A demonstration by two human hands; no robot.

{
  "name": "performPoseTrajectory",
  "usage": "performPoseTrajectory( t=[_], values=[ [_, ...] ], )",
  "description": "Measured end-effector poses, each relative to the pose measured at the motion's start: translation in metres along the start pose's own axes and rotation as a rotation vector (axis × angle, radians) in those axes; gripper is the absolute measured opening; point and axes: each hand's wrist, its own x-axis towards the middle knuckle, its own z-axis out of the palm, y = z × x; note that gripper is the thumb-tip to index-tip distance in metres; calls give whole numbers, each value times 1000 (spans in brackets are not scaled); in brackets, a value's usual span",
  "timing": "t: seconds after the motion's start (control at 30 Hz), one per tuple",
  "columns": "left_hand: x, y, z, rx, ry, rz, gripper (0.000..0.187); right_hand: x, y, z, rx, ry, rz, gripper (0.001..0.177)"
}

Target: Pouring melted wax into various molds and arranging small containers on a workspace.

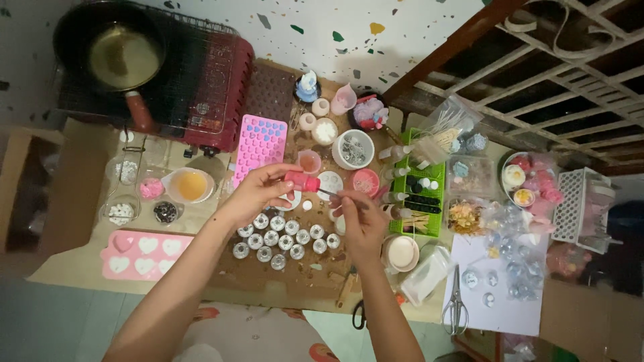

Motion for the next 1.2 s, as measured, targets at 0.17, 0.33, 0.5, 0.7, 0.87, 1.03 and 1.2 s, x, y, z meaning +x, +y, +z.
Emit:
performPoseTrajectory(
  t=[0.17,0.33,0.5,0.7,0.87,1.03,1.2],
  values=[
    [-2,-6,-2,20,2,-16,46,-2,15,-7,232,29,187,19],
    [-4,-1,-3,14,9,-11,47,-6,28,-18,323,140,284,18],
    [-7,1,-5,-5,19,-10,46,-9,19,-25,304,218,307,12],
    [-5,-5,-12,-56,31,-16,49,-7,14,-29,246,275,307,16],
    [-5,-4,-16,-114,71,-10,50,0,18,-27,221,314,407,15],
    [7,-37,-54,-253,124,-2,50,17,92,0,-23,303,429,14],
    [-8,-44,-69,-256,119,-5,51,26,153,25,-459,-67,172,16]
  ],
)
